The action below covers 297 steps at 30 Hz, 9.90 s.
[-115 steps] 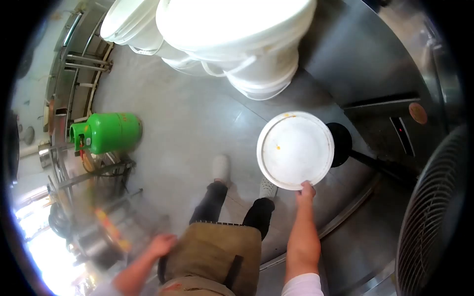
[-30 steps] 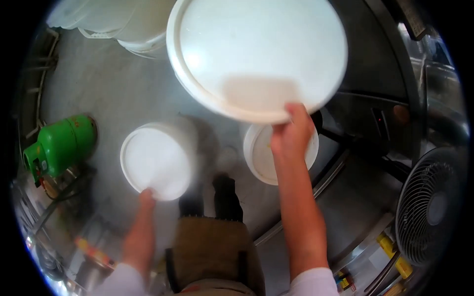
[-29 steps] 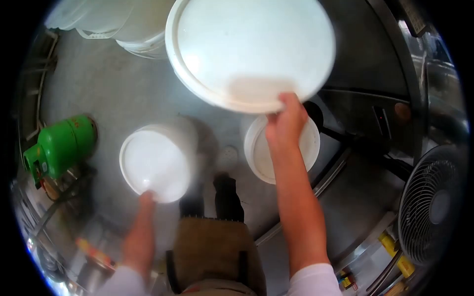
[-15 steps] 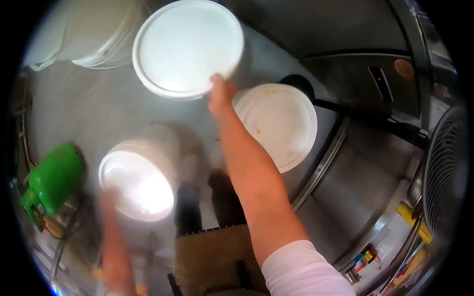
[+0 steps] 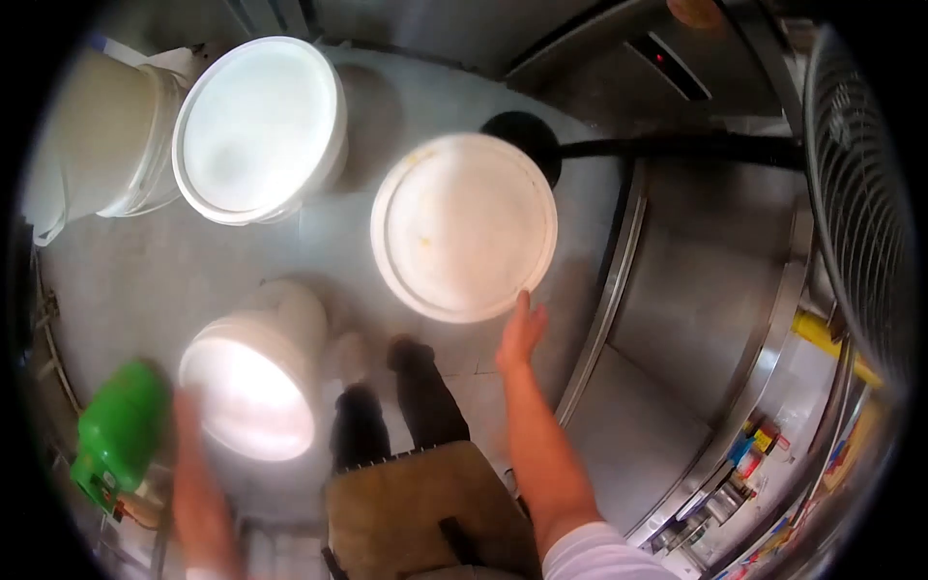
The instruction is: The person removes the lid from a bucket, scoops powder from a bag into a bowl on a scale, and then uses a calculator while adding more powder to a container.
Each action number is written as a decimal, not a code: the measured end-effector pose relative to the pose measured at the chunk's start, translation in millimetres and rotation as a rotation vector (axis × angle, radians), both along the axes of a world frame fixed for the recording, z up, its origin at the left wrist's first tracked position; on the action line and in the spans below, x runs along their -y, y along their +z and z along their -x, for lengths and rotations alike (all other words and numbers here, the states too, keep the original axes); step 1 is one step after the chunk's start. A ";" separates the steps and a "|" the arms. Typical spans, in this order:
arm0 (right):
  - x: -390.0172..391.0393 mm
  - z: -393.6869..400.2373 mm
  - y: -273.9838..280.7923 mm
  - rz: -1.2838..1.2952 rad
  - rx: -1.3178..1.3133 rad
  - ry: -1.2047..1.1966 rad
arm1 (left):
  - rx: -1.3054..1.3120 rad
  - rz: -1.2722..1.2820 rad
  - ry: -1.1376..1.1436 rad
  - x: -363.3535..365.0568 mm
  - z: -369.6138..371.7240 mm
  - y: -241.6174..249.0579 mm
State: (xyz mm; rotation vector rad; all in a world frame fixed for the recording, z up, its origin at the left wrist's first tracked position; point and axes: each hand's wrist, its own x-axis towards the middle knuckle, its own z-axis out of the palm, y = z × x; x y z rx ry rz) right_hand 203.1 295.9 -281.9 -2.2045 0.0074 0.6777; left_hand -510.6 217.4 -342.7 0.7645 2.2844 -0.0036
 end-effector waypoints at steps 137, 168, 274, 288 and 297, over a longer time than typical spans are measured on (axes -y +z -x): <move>345.1 -77.2 113.5 0.116 0.063 0.900 | 0.638 0.609 -1.705 177.4 -748.0 305.7; 350.9 -231.5 268.1 -0.183 0.065 0.418 | 0.729 -0.210 -0.855 138.1 -688.8 332.8; 417.5 -107.4 290.9 -0.045 -0.883 0.208 | 0.188 -0.428 -2.191 121.6 -821.1 366.5; 419.6 -150.2 326.8 -0.056 -0.938 0.317 | 0.455 -0.093 -1.994 120.3 -862.9 373.5; 446.3 -144.3 403.4 0.019 -0.814 0.472 | 0.588 -0.572 -1.146 140.4 -713.3 448.1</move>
